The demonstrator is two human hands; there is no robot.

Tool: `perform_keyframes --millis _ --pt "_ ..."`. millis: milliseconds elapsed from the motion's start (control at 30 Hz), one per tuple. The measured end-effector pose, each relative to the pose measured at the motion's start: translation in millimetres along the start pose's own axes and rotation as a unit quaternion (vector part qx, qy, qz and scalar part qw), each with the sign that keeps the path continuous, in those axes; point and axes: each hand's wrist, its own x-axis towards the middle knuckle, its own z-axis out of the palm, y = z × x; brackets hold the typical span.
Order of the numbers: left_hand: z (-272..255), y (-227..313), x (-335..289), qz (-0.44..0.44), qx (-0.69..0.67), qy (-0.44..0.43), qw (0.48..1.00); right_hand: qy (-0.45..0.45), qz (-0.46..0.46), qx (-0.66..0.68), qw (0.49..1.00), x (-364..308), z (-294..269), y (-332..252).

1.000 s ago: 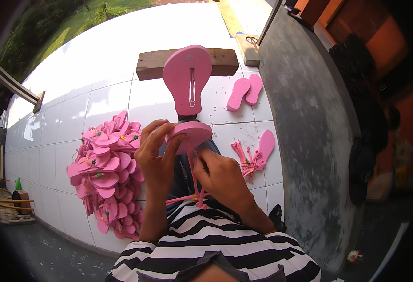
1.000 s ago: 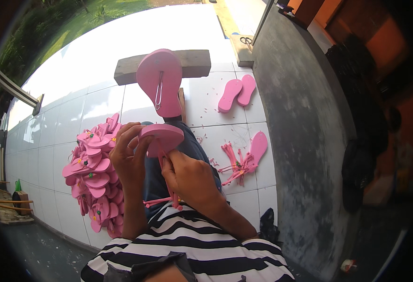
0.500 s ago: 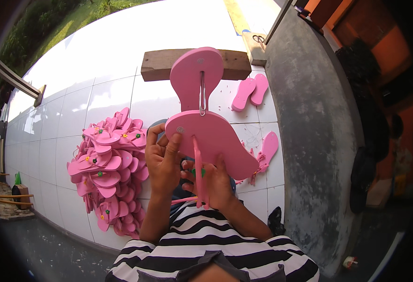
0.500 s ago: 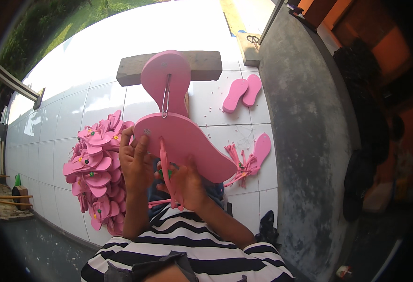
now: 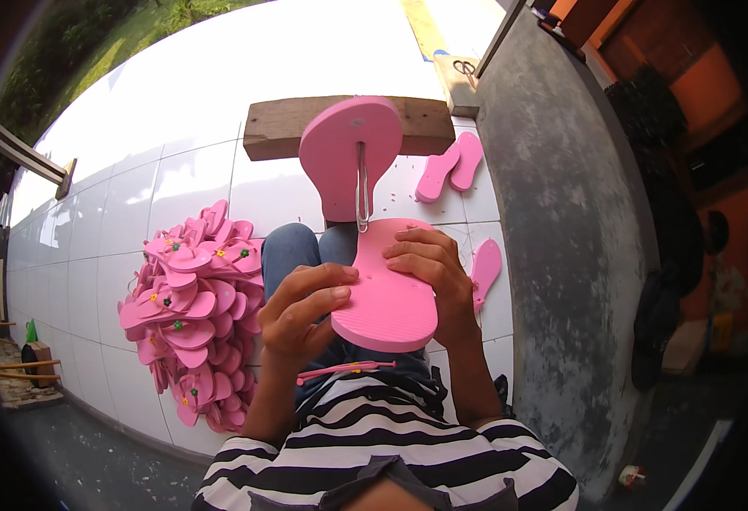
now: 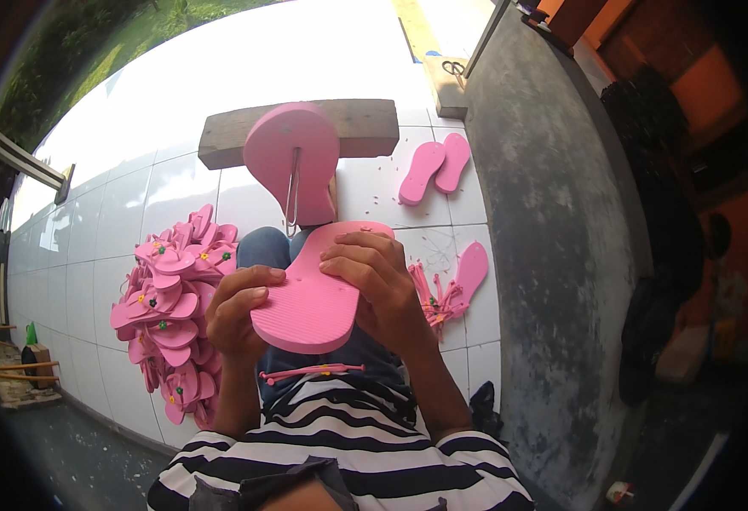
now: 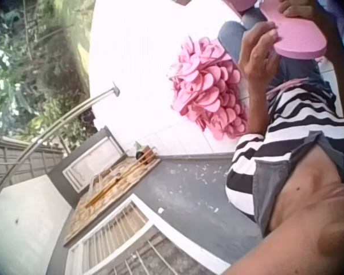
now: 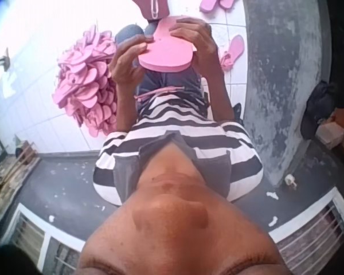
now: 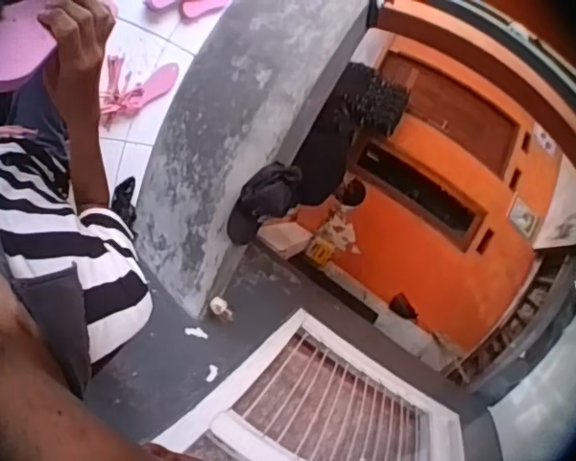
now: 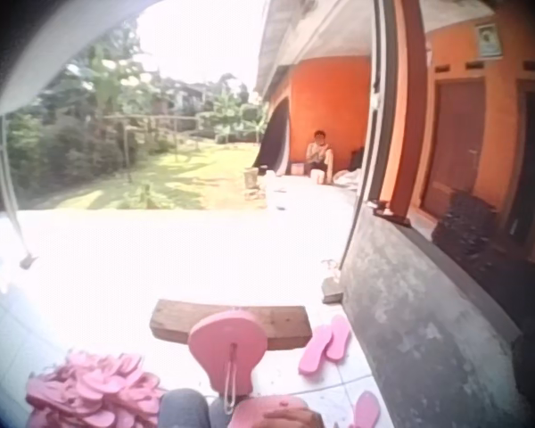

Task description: The person attaches pink straps to pink flip-flop soles using a fixed vertical metal tool on a wooden block. The person picks up a strap, loops it around the tool, pulls the sole down over the strap ends to secure them, and repeats this for multiple pairs, placing finished sandals on the floor.

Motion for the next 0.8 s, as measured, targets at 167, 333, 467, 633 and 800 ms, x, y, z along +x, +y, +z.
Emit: perform_keyframes --millis 167,333,467,633,800 --pt "1.5 -12.2 14.8 0.02 0.013 0.008 1.0 0.042 -0.012 0.046 0.998 14.2 13.1 -5.3" --pt "6.4 -21.8 33.1 0.026 0.016 0.032 0.999 0.057 -0.004 0.056 0.997 25.4 16.6 1.8" --pt "6.5 -24.2 42.1 0.024 -0.008 0.036 0.999 0.05 0.014 0.093 0.994 29.2 15.9 1.4" --pt "9.2 3.6 66.3 -0.297 -0.158 0.036 0.941 0.09 0.148 0.033 0.984 38.0 20.8 -10.9" --pt "34.0 -38.9 89.7 -0.234 -0.067 0.096 0.965 0.176 0.137 -0.129 0.966 68.5 43.4 29.3"
